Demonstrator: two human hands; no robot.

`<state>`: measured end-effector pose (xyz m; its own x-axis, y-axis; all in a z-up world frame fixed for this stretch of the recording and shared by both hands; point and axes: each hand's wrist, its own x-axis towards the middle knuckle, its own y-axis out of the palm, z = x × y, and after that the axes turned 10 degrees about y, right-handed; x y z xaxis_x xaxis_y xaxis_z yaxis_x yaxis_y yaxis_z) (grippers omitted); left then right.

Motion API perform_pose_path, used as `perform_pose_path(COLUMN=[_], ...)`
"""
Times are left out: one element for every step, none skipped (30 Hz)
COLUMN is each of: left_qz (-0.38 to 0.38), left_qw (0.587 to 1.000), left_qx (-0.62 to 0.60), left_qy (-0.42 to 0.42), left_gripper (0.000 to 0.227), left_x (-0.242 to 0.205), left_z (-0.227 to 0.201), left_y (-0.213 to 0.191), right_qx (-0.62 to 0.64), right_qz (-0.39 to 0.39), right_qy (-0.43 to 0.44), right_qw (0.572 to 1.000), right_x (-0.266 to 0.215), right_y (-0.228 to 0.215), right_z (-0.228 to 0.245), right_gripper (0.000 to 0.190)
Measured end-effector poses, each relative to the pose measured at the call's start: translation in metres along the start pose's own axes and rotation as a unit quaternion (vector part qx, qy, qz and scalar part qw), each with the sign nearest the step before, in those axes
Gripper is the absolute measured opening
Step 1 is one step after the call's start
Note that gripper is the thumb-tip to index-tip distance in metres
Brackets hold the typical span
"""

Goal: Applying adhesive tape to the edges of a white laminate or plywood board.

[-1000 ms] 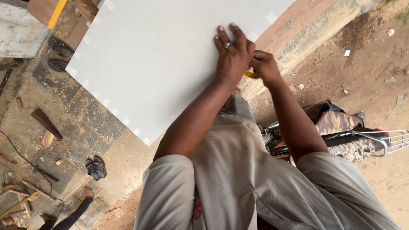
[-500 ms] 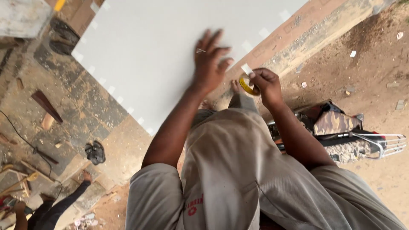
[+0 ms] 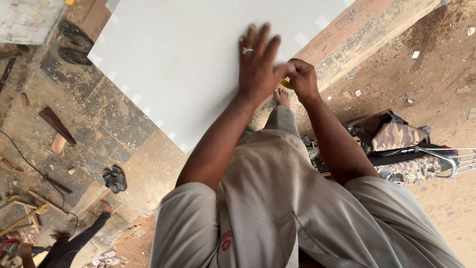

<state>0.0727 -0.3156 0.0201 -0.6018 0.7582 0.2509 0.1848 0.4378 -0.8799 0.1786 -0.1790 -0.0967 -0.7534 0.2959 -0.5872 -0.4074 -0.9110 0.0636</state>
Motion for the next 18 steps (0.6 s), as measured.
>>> perform_pose_path(left_qz=[0.001,0.034,0.066,0.064,0.072,0.081,0.082,0.058,0.035,0.036,0.115,0.202,0.211,0.133,0.054,0.053,0.05,0.048], left_qw=[1.0,0.997,0.987,0.987,0.975,0.959,0.959,0.947,0.934,0.934,0.933,0.924,0.923,0.931,0.933,0.934,0.959,0.977], left_qx=[0.0,0.07,0.14,0.141,0.201,0.262,0.264,0.304,0.343,0.344,0.336,0.323,0.32,0.335,0.346,0.346,0.269,0.19], left_qy=[0.003,0.023,0.042,0.044,0.056,0.066,0.066,0.081,0.095,0.093,0.065,0.038,0.039,0.057,0.077,0.077,0.079,0.08], left_gripper=[0.067,0.068,0.068,0.068,0.056,0.048,0.048,0.046,0.044,0.044,0.041,0.042,0.042,0.041,0.04,0.04,0.045,0.051], left_x=[0.002,0.002,0.002,0.004,0.007,0.006,0.004,0.004,0.005,0.014,0.024,0.026,0.009,0.009,0.01,0.006,0.002,-0.004], left_z=[-0.002,-0.004,-0.007,-0.006,-0.006,-0.005,-0.003,0.001,0.004,-0.004,-0.013,-0.023,-0.022,-0.014,-0.006,-0.006,-0.005,-0.005], left_y=[0.006,0.013,0.019,0.029,0.04,0.049,0.059,0.07,0.081,0.071,0.061,0.05,0.059,0.066,0.071,0.057,0.044,0.032], right_qx=[0.003,0.032,0.062,0.062,0.059,0.056,0.057,0.078,0.098,0.097,0.119,0.145,0.149,0.144,0.139,0.138,0.141,0.143], right_qz=[-0.003,0.012,0.025,0.025,0.028,0.034,0.036,0.063,0.09,0.092,0.093,0.092,0.091,0.077,0.063,0.062,0.061,0.062], right_qy=[-0.001,0.023,0.047,0.044,0.076,0.111,0.11,0.095,0.08,0.081,0.062,0.049,0.057,0.063,0.07,0.069,0.066,0.063], right_qw=[1.0,0.999,0.997,0.997,0.995,0.992,0.992,0.99,0.988,0.988,0.987,0.984,0.983,0.985,0.986,0.986,0.986,0.986], right_x=[-0.005,-0.01,-0.016,-0.012,-0.008,-0.005,-0.008,-0.008,-0.008,-0.003,0.003,0.001,-0.014,-0.012,-0.011,-0.023,-0.035,-0.047], right_y=[0.002,0.004,0.006,-0.001,-0.007,-0.01,-0.013,-0.018,-0.022,-0.011,-0.001,0.013,0.02,0.024,0.03,0.022,0.016,0.009], right_z=[0.011,0.022,0.033,0.03,0.027,0.022,0.025,0.03,0.035,0.03,0.025,0.015,-0.007,-0.015,-0.022,-0.024,-0.026,-0.029], right_gripper=[0.023,0.023,0.023,0.023,0.022,0.022,0.022,0.015,0.008,0.008,0.003,0.012,0.012,0.01,0.016,0.016,0.011,0.007])
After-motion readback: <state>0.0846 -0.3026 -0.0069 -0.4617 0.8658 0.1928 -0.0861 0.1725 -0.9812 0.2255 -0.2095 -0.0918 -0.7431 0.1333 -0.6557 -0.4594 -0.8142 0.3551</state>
